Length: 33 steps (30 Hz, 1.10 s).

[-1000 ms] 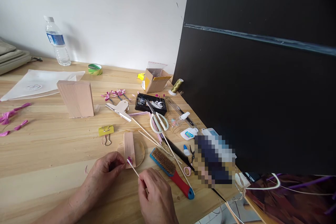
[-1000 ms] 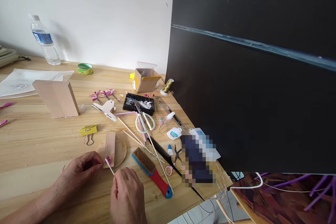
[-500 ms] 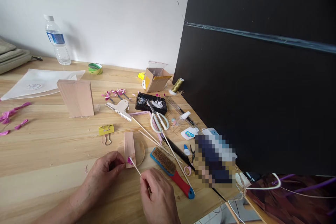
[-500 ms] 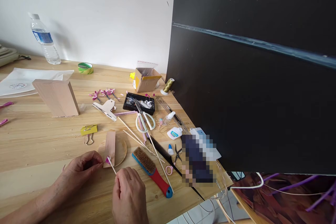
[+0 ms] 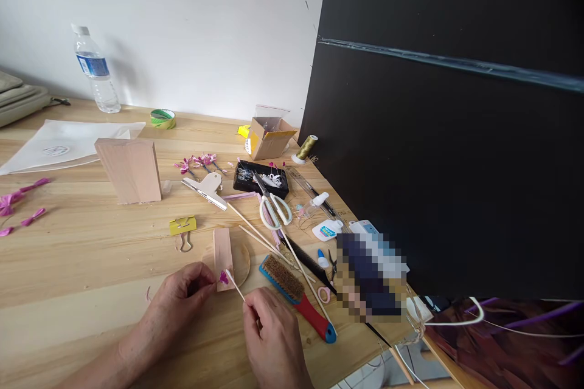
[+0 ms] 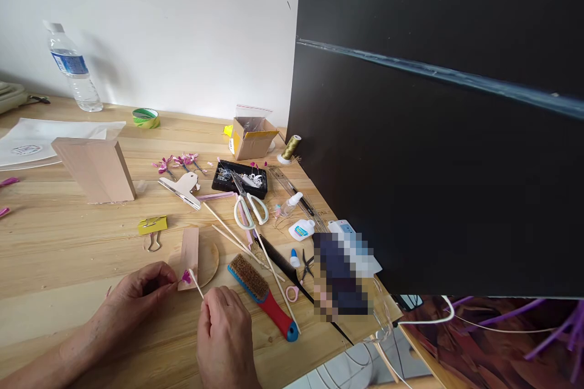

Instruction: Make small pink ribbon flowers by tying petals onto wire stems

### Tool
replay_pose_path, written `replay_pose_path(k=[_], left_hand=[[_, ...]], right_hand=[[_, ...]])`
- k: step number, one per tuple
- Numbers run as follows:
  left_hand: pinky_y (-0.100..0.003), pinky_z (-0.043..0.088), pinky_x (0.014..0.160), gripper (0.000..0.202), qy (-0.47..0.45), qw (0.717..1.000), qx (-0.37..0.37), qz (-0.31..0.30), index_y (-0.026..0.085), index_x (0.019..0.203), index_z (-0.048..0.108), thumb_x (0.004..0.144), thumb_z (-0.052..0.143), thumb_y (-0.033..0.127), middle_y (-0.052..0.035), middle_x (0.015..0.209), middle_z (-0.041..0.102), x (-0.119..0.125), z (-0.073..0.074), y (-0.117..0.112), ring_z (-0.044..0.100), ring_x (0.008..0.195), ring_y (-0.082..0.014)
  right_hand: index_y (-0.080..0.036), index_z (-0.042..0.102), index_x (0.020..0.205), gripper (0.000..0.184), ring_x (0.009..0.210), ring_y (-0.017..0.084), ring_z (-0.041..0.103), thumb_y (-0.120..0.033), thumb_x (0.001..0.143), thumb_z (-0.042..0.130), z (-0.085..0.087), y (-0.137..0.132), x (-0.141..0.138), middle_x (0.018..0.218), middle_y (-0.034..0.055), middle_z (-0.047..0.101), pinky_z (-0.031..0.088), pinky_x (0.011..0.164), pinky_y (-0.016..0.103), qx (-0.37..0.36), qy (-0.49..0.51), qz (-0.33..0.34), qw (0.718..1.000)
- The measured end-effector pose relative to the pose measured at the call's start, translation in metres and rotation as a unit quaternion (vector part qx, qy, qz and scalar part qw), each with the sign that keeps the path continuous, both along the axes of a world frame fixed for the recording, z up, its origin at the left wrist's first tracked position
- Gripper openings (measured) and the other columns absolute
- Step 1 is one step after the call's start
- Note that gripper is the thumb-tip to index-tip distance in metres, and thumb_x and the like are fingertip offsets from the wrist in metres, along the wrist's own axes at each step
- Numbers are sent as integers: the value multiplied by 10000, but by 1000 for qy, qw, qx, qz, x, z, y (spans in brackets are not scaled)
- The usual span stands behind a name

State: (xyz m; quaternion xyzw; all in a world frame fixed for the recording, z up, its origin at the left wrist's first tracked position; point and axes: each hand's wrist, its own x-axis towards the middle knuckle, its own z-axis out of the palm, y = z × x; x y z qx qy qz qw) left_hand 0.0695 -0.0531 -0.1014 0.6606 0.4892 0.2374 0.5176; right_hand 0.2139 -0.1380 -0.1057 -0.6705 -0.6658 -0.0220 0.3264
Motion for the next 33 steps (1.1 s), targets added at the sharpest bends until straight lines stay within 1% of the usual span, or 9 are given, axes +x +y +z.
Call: replay_pose_path(k=[5,10,14,18,23,28,33], left_hand=[[-228,375,506,151,-10,1000,-11,3,192,590,580,660,521,311,30,536,522,1,1,0,475,536,-142],[-227,380,510,148,-22,1000,-14,-2,193,596,572,661,518,315,24,544,534,1,-3,0,484,542,-145],[-228,375,515,141,-17,1000,-12,-2,200,594,565,660,516,315,23,552,535,0,-5,0,482,546,-146],[-228,361,510,141,-6,1000,-6,-3,203,587,571,658,512,311,34,529,503,1,-1,0,459,533,-144],[-226,364,503,141,11,1000,-9,2,212,570,572,641,519,321,41,512,493,2,4,1,455,523,-143],[-228,381,513,138,-8,1000,-9,4,207,581,567,647,516,318,27,542,536,1,-1,1,486,542,-149],[-230,382,525,133,-9,1000,0,-10,203,612,586,677,517,296,22,561,552,-1,-8,1,494,556,-151]], right_hand=[[-211,403,599,239,496,125,504,-18,734,365,0,-2,-4,531,-20,506,338,482,211,-8,2,18,1000],[-208,396,587,251,490,129,495,-3,727,356,-5,1,-6,525,-15,504,325,478,223,-5,-21,8,1000],[-217,379,579,268,477,132,483,5,727,352,-4,3,-4,512,-17,498,313,475,230,8,-39,1,999],[-220,391,598,272,479,136,496,4,745,347,-3,3,-1,520,-17,508,323,483,228,25,-53,-5,998],[-221,391,619,256,480,136,503,-20,774,359,-2,0,-2,534,-20,504,333,488,227,24,-54,-17,998],[-215,392,614,247,497,137,509,-15,752,353,-1,-1,-6,536,-16,510,334,491,228,11,-51,-3,999],[-217,375,604,256,495,138,490,4,732,355,-4,2,-7,532,-16,498,317,487,230,4,-46,7,999]])
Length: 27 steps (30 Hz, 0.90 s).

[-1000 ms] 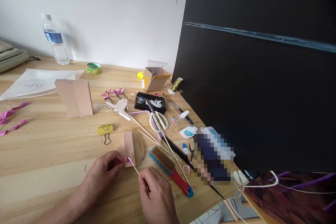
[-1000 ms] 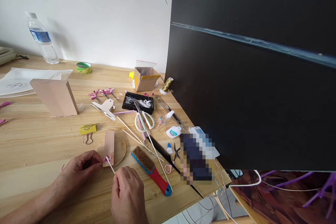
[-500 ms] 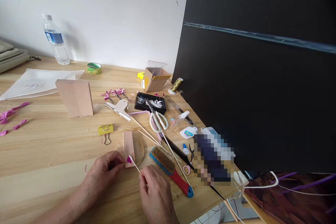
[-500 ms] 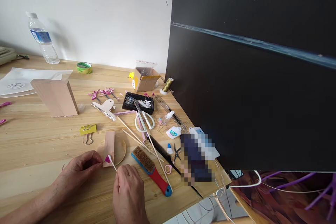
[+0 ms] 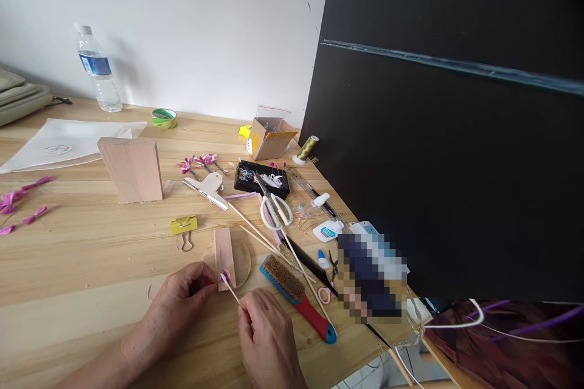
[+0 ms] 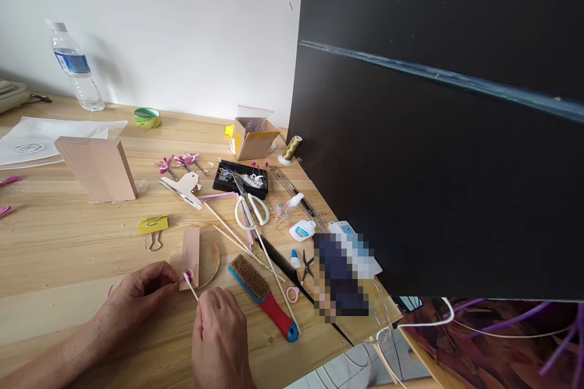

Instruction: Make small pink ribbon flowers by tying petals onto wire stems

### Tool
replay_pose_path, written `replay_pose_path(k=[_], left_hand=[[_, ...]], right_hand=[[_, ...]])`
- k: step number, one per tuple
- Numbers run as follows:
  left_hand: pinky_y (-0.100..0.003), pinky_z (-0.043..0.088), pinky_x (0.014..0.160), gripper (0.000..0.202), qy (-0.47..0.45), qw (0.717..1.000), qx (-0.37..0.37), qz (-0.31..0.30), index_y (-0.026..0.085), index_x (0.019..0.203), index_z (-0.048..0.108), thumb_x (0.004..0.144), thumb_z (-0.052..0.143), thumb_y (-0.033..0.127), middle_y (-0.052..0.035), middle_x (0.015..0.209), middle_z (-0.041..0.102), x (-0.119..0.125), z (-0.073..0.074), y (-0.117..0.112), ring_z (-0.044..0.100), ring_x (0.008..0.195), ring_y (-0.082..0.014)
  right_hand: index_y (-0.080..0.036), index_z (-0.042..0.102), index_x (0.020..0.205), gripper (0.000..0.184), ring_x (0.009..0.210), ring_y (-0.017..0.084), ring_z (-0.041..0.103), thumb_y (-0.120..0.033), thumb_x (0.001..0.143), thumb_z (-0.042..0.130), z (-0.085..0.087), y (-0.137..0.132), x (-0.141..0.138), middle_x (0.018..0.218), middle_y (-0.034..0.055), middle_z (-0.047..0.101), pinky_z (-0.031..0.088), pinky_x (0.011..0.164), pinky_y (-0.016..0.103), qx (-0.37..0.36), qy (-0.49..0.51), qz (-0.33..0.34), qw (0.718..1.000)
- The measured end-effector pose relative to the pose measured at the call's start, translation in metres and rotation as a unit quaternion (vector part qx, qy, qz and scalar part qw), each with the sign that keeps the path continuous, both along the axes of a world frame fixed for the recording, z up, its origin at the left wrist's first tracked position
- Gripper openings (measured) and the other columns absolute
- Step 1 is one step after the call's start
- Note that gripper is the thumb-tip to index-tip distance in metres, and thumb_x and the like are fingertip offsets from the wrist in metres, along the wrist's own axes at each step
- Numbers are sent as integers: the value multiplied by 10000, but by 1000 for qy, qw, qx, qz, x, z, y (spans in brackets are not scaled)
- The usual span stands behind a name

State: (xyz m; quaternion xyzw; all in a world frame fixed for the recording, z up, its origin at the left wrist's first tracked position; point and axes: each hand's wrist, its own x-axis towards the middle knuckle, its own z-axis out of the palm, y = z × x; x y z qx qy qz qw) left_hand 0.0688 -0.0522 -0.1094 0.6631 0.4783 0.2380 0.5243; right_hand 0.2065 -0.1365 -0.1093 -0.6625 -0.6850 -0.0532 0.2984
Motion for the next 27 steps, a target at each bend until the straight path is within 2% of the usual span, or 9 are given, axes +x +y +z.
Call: replay_pose_path(k=[8,17,27], left_hand=[[-227,384,525,122,10,1000,14,-3,207,597,581,673,518,278,28,555,542,0,1,1,495,554,-150],[-226,387,508,132,8,1000,9,7,201,584,586,660,525,290,30,529,542,1,5,-1,496,527,-146],[-230,384,534,124,11,1000,14,-11,202,614,579,693,510,268,27,566,548,-2,-1,0,504,565,-152]], right_hand=[[-216,396,615,266,496,141,502,-2,763,342,0,1,3,532,-12,514,331,499,231,28,-12,-14,999],[-216,385,612,260,497,138,511,8,741,358,-1,-2,-2,534,-16,512,326,495,229,10,-7,-2,1000],[-207,401,593,256,490,130,505,-11,750,350,4,-1,0,525,-11,508,329,486,217,0,23,5,1000]])
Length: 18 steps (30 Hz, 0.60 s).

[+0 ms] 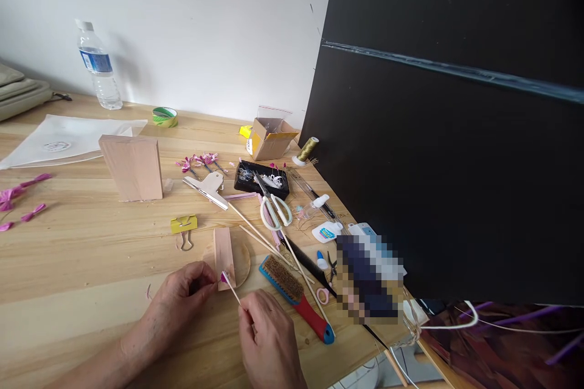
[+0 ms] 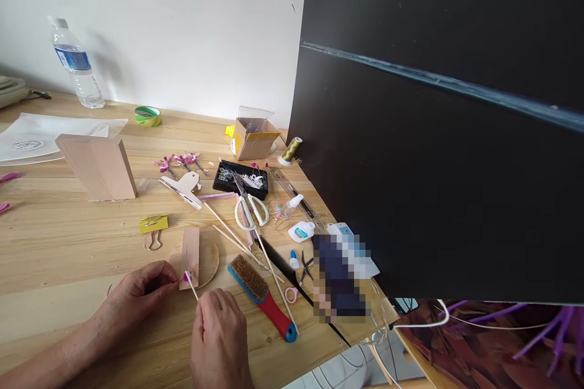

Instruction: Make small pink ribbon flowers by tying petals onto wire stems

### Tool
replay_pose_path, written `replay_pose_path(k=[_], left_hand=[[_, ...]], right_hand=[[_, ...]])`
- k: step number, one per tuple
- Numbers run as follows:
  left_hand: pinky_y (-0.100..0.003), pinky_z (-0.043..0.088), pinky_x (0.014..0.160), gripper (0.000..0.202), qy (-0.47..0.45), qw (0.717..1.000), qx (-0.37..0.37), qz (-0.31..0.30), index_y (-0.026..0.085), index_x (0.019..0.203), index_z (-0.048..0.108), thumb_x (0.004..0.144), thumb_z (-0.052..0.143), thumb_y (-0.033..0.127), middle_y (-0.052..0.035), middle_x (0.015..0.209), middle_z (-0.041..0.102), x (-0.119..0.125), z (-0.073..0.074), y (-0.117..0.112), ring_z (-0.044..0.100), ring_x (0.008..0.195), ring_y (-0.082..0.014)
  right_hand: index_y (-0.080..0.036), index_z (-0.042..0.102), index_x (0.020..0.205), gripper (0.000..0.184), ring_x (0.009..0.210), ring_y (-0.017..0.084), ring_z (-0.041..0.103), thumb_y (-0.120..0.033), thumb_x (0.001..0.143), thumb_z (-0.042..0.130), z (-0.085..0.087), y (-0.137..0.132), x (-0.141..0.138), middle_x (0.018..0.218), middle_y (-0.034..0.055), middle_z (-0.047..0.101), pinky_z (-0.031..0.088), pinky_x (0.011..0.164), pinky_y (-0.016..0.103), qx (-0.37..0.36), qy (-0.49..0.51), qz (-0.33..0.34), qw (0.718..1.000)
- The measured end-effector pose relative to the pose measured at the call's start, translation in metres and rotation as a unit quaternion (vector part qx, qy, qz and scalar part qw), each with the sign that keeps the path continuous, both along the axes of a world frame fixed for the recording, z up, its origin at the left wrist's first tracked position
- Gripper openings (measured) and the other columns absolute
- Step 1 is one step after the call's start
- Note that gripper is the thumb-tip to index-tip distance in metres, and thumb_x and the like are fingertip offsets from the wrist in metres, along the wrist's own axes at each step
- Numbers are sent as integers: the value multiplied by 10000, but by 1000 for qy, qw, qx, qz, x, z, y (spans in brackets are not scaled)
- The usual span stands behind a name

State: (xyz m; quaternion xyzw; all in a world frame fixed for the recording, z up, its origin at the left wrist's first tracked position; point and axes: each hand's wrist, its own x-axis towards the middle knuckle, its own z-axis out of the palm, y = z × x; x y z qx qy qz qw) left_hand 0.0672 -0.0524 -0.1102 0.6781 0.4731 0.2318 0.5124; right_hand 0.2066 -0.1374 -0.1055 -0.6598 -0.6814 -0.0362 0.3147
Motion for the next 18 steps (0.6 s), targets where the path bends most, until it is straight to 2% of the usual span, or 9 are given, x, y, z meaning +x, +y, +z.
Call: replay_pose_path(k=[8,18], left_hand=[[-238,376,542,156,16,1000,-2,-14,190,630,564,708,471,289,23,585,530,0,4,-1,487,573,-150],[-242,372,546,136,9,1000,8,-22,188,643,564,716,472,257,29,585,517,0,-1,0,489,573,-150]], right_hand=[[-202,391,576,249,483,120,491,-20,744,361,-4,-1,2,518,-13,495,317,480,210,-30,18,11,999],[-206,392,579,260,483,119,494,-25,762,363,-1,0,4,515,-17,496,320,490,209,-2,4,-2,1000]])
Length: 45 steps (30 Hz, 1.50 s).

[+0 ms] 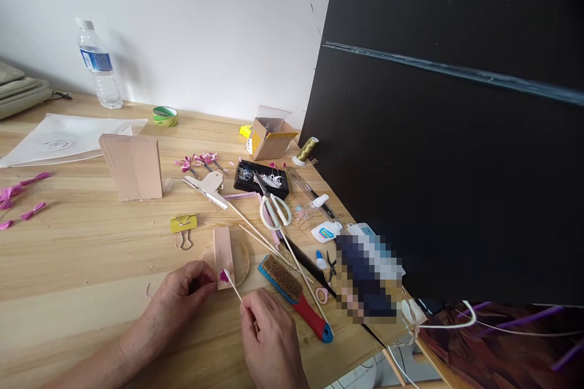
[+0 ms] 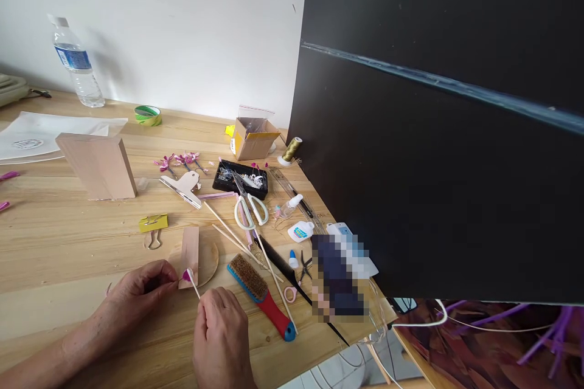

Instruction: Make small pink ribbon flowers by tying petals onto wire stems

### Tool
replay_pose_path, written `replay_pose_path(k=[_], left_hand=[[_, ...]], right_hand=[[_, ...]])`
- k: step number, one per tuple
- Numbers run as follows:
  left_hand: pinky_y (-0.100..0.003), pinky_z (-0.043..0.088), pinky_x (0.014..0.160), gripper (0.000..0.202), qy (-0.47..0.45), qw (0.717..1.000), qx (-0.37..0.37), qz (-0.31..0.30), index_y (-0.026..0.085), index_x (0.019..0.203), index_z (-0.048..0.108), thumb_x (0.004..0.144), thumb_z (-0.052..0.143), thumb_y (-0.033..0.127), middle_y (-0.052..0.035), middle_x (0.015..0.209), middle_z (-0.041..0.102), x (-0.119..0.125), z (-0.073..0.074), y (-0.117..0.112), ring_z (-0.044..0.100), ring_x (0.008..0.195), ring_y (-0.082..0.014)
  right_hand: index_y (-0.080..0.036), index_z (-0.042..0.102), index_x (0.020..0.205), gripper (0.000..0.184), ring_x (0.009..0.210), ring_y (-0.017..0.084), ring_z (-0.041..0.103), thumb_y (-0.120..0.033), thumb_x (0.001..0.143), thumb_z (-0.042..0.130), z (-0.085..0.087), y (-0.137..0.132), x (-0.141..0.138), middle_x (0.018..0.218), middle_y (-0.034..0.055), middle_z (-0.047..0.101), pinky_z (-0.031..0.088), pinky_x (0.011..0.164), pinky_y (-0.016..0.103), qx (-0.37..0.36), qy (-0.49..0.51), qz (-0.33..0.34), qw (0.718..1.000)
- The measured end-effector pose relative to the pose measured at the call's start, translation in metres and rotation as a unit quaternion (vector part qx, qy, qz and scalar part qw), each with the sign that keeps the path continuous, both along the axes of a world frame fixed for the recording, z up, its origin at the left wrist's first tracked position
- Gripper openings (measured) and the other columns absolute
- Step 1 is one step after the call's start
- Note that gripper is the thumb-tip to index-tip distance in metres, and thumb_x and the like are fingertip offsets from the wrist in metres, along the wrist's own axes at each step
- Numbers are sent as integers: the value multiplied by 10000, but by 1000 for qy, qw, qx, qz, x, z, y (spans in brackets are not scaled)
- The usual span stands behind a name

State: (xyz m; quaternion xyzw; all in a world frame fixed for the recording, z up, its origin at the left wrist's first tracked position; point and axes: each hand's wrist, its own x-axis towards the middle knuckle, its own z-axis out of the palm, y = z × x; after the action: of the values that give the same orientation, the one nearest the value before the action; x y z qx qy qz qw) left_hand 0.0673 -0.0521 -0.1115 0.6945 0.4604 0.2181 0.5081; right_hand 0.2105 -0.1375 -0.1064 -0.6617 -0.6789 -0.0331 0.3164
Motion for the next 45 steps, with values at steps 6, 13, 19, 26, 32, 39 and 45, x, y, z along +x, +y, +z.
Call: replay_pose_path(k=[6,13,19,26,32,39,45], left_hand=[[-247,375,545,146,-6,1000,-2,3,187,627,549,701,468,284,20,580,519,2,1,0,479,567,-150],[-247,376,545,137,-1,1000,0,2,195,626,548,700,465,273,25,574,513,0,0,0,484,566,-152],[-245,386,549,154,27,999,17,-7,193,658,561,723,449,278,22,590,523,0,4,-1,505,579,-155],[-237,402,545,159,69,993,92,-11,205,717,557,750,424,285,17,615,571,-5,5,-2,527,568,-150],[-223,388,526,209,131,973,177,-62,207,740,569,781,364,196,4,671,586,-10,0,2,534,560,-134],[-209,382,521,298,202,942,239,-119,209,704,555,875,312,195,7,693,561,-11,17,-2,559,558,-127],[-208,346,491,313,241,902,317,-166,197,691,522,889,290,127,8,672,542,-11,25,0,544,541,-125]], right_hand=[[-206,404,572,273,482,126,490,-7,749,346,-3,2,-4,510,-11,505,320,491,219,18,-20,1,1000],[-209,401,568,275,478,130,490,0,737,344,-6,4,-1,508,-11,508,320,488,223,24,-33,-12,999],[-214,391,582,279,472,126,495,-14,770,340,-8,2,0,509,-21,495,334,483,218,27,-32,-32,999],[-218,413,619,273,463,120,491,-78,844,344,-5,2,7,523,-29,495,350,467,212,64,-21,-61,996],[-220,421,618,266,469,120,495,-89,840,359,-5,2,8,520,-32,494,353,451,207,46,7,-61,997],[-218,435,620,257,474,122,497,-81,825,365,-7,2,8,526,-26,507,362,459,211,39,22,-63,997],[-216,427,614,253,476,120,495,-67,809,370,-10,1,9,523,-27,503,353,454,204,39,34,-68,996]])
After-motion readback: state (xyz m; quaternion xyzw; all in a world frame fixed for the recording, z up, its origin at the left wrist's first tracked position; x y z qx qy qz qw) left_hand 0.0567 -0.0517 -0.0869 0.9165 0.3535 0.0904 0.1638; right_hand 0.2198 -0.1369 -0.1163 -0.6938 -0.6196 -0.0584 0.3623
